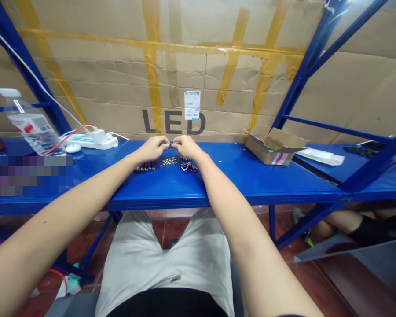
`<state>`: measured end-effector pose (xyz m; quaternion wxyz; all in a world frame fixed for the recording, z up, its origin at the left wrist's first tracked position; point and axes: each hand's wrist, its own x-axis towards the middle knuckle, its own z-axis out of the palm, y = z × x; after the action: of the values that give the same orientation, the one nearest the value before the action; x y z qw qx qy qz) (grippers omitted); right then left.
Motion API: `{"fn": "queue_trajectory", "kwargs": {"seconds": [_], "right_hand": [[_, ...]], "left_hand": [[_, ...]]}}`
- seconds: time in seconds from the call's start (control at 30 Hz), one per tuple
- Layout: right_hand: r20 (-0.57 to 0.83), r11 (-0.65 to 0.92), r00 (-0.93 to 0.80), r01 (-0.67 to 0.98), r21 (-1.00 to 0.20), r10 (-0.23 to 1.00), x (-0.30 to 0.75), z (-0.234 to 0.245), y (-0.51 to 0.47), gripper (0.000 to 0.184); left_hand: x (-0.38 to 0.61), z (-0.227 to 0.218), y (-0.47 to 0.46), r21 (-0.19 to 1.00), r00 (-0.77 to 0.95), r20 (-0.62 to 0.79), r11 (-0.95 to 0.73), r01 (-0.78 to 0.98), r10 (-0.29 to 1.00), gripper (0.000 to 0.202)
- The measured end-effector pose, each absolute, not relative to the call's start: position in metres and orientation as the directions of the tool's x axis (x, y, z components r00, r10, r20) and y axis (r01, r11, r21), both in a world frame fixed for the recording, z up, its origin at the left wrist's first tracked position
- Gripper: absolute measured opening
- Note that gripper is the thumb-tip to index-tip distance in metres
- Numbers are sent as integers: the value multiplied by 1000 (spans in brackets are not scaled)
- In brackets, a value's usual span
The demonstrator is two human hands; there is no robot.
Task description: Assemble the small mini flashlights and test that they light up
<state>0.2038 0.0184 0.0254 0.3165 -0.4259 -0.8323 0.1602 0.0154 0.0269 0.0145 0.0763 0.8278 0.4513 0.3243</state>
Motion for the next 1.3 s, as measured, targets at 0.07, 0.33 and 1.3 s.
{"fn": "queue_trajectory", "kwargs": {"seconds": [0.07, 0.33, 1.3], "right_hand": [[426, 611, -439, 615, -499, 791, 203, 24, 20, 31], [508, 653, -420, 581, -486, 752, 204, 22, 27, 26], [435, 559, -368, 671, -487, 821, 207, 23, 21, 27]], "left_hand": [[18, 16, 25, 486, 359, 424, -543, 685, 832, 17], [22, 19, 21, 845, 288, 134, -261, 467, 948, 30], [-13, -3, 60, -73, 625, 335, -642, 764, 705, 31]]}}
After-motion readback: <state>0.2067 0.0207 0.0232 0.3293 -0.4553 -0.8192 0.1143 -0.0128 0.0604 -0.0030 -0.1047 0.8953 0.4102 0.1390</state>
